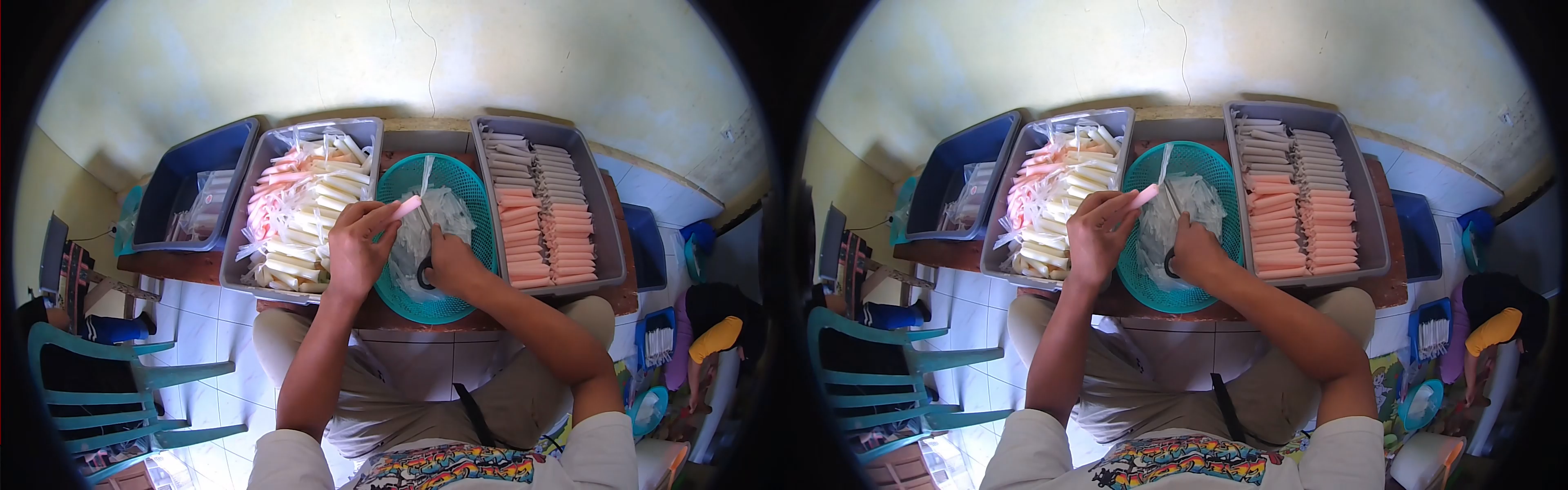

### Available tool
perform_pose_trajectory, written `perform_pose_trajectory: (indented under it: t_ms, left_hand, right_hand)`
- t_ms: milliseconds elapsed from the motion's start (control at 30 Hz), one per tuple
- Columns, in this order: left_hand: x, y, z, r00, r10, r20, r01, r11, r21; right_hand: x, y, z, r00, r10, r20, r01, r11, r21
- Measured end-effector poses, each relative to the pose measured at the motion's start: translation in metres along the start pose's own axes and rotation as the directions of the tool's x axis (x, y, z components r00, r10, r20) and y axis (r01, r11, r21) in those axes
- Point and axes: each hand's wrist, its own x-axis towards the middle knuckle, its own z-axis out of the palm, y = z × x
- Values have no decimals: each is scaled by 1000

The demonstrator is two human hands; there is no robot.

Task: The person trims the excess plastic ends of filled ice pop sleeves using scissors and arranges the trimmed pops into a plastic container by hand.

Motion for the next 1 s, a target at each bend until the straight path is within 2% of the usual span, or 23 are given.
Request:
perform_pose_trajectory:
  t_ms: [67,300,367,500,567,600,667,800,867,1000]
  left_hand:
    - [1,-3,-1,1000,13,1,-13,999,44]
    - [3,-7,-2,998,18,-59,-16,999,28]
    - [4,-8,-2,998,13,-62,-12,1000,29]
    - [6,-11,-7,999,7,-44,-4,998,65]
    - [7,-13,-8,998,25,-66,-18,994,105]
    - [6,-17,-7,997,25,-67,-17,994,107]
    - [5,-25,-3,993,-30,-113,32,999,10]
    - [7,-17,-6,992,-65,-111,73,994,76]
    - [7,-18,-6,996,-44,-79,56,987,153]
    - [9,-21,-5,993,-44,-114,61,987,151]
  right_hand:
    - [1,4,-12,995,-17,97,15,1000,13]
    - [-13,6,-63,993,-17,116,-1,988,153]
    - [-19,8,-72,989,-4,145,-37,959,280]
    - [-28,19,-81,982,-18,188,-51,932,358]
    - [-34,21,-85,972,-28,234,-132,756,641]
    - [-38,22,-87,972,-30,234,-131,756,641]
    - [-43,21,-92,955,-98,281,-152,651,744]
    - [-54,9,-105,959,-69,276,-130,757,640]
    - [-56,12,-104,978,-86,189,-52,782,622]
    - [-58,9,-111,966,-54,254,-116,787,606]
